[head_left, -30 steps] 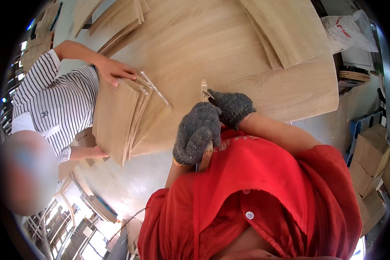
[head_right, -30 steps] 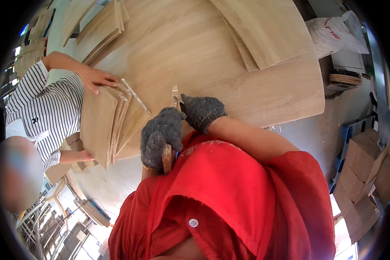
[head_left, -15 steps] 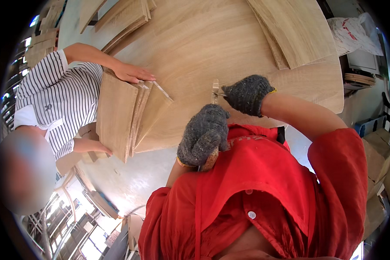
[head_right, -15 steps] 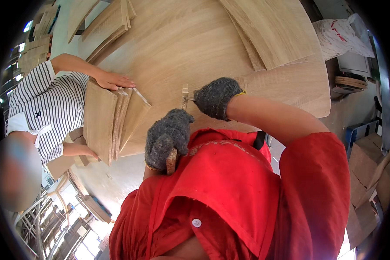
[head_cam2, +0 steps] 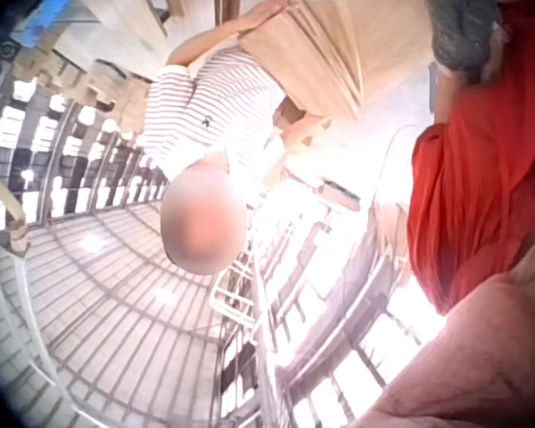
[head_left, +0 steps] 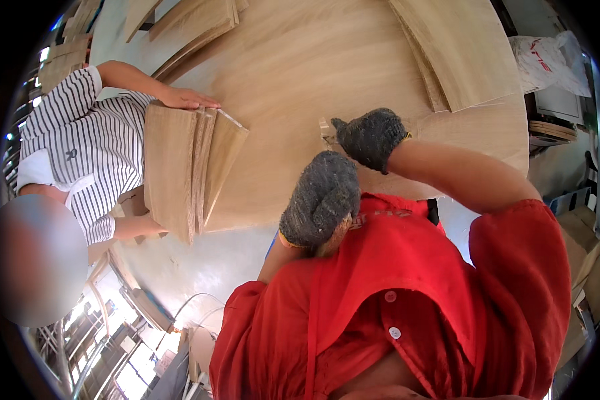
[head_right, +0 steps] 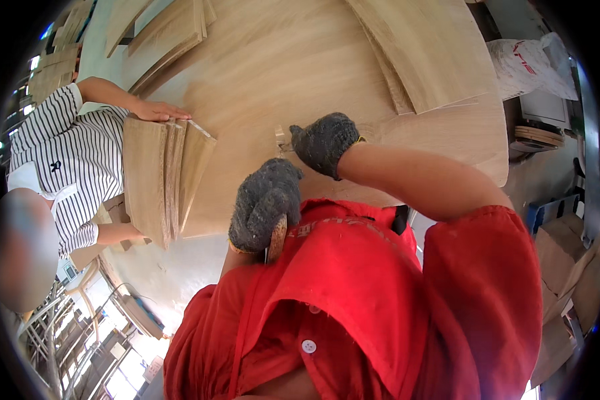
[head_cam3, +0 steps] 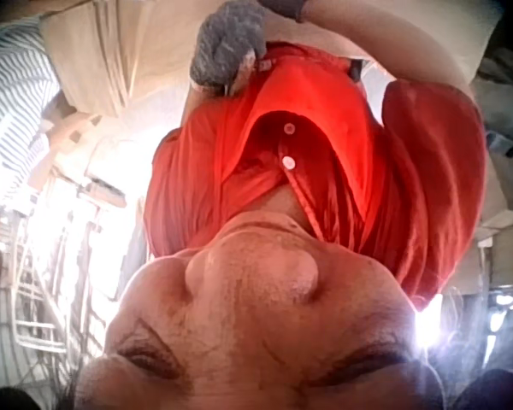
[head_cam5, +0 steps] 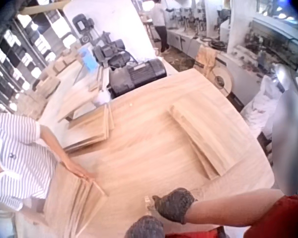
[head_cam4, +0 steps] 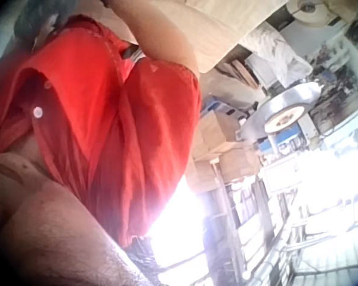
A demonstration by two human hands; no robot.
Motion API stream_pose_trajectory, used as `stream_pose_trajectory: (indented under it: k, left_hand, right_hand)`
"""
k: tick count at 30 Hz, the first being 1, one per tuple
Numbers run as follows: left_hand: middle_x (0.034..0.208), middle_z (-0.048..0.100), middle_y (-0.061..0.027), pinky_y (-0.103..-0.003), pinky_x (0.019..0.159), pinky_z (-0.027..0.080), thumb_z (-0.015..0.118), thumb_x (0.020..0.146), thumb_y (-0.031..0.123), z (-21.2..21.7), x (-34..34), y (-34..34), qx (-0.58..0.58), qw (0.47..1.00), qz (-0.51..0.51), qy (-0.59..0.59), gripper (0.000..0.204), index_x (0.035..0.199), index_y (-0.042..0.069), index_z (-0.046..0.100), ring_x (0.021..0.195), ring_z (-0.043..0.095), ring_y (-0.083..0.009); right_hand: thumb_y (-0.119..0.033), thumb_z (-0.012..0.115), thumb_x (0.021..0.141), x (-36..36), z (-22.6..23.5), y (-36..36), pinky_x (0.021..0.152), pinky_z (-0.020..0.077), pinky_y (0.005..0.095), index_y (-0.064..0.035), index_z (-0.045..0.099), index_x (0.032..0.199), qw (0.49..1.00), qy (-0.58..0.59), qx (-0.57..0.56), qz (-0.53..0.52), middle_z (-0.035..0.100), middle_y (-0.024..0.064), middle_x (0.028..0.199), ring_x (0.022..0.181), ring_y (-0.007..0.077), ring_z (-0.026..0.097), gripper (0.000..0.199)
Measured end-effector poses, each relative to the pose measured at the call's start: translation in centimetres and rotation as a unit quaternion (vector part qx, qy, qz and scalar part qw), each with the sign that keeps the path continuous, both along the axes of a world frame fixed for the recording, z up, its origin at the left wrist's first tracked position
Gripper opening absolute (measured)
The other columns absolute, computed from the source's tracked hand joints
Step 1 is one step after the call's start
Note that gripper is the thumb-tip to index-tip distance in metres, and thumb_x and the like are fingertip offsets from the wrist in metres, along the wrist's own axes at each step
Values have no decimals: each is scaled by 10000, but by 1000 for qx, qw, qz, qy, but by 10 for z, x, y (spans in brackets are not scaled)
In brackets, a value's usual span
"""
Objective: The person repeatedly picks up wooden planks from a workbench and stacks them onto a pink pallet on the floor. They handle the planks one by one or in small groups, moving between the bench and the pallet throughout the clip.
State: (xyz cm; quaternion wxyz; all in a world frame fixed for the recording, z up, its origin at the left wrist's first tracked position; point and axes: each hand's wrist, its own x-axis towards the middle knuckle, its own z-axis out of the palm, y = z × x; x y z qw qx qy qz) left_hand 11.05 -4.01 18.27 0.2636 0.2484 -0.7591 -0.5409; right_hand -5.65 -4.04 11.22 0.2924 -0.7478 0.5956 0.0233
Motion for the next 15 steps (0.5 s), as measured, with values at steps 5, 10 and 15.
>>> stream_pose_trajectory:
  k: [5, 10, 15]
  left_hand:
    - [582, 573, -75, -431, 796, 447, 471, 844, 273, 7, 5, -5, 31, 999, 21, -18, 350, 575, 76, 578, 680, 545, -302]
    - [593, 575, -80, -425, 791, 445, 477, 844, 264, 9, 10, -5, 25, 999, 17, -17, 352, 569, 67, 574, 684, 538, -307]
    - [639, 591, -95, -432, 794, 441, 465, 854, 209, 8, 26, 4, 31, 999, 1, 3, 320, 600, 51, 579, 714, 530, -325]
  right_hand:
    - [-298, 494, 864, 30, 9, 5, 816, 506, 459, -103, 638, 1086, 970, -159, 133, -128, 674, 172, 1005, 958, 362, 641, 329]
    - [-273, 484, 871, 36, 10, 6, 862, 486, 461, -109, 648, 1078, 965, -184, 140, -119, 651, 183, 1080, 991, 371, 622, 310]
    - [-194, 483, 878, 13, 22, -8, 844, 497, 444, -139, 623, 1157, 979, -168, 38, -113, 638, 181, 1110, 1013, 356, 615, 317]
